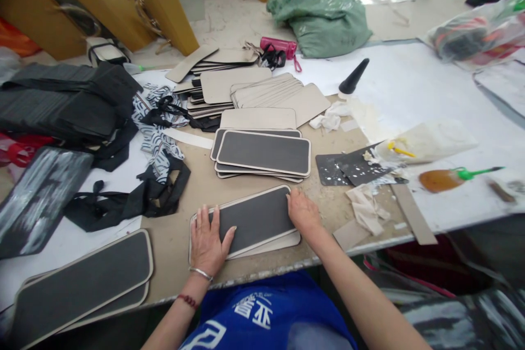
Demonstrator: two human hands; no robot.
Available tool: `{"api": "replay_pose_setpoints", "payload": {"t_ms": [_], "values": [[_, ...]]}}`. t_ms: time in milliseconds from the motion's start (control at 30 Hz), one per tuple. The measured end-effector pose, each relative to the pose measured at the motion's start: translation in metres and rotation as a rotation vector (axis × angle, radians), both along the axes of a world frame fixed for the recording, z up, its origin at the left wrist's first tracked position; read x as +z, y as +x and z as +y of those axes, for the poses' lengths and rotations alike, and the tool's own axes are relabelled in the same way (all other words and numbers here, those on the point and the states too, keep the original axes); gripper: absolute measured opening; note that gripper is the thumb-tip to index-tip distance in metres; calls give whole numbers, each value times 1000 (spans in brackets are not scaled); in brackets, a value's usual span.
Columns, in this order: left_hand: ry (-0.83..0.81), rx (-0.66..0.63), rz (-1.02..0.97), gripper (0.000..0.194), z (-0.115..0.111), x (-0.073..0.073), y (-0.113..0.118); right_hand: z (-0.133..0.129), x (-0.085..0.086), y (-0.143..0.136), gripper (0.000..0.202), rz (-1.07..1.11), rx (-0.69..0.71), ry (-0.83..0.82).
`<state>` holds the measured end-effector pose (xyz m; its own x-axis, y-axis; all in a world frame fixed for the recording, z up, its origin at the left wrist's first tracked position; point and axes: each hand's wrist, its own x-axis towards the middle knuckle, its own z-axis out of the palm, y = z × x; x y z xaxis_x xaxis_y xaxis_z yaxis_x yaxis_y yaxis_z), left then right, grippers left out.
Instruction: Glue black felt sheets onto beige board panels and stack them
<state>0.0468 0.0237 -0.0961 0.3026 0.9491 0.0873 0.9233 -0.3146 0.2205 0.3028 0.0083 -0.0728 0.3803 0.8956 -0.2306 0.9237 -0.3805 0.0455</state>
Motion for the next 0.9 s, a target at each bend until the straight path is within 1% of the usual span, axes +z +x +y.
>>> {"api": "replay_pose_setpoints", "payload": {"t_ms": [67, 133, 200, 233, 300, 333, 367, 400, 467, 533, 633, 700, 767, 900], "values": [[2, 4, 12, 63, 0, 2, 1, -3, 0, -3, 28, -26, -19, 108], [0, 5, 24, 63, 1, 3, 1, -4, 0, -18, 33, -36, 26, 271], [-5, 8, 34, 63, 1, 3, 1, -3, -2, -45, 42, 26, 175, 398], [-7, 7, 38, 63, 1, 2, 1, -2, -4, -62, 48, 88, 287, 416], [-11, -4, 45, 62, 1, 1, 0, 2, -10, -92, 58, 220, 517, 391], [-12, -9, 48, 61, 1, 0, 0, 3, -13, -102, 60, 273, 608, 374], [-12, -14, 50, 61, 1, 0, 0, 5, -16, -108, 62, 311, 667, 352], [-12, -16, 52, 61, 1, -1, 0, 6, -18, -109, 63, 332, 696, 334], [-13, -9, 58, 63, 1, -1, 0, 6, -21, -98, 65, 335, 679, 304], [-17, -1, 62, 65, 2, 0, 1, 7, -21, -77, 66, 302, 626, 279], [-31, 12, 66, 65, 3, 0, 3, 8, -18, -44, 64, 228, 537, 246], [-43, 16, 70, 66, 4, 1, 3, 9, -15, -31, 62, 183, 481, 230], [-56, 9, 78, 67, 5, 1, 2, 11, -13, -24, 60, 159, 452, 221], [-79, -11, 87, 69, 7, 3, 1, 13, -14, -23, 59, 155, 452, 225]]}}
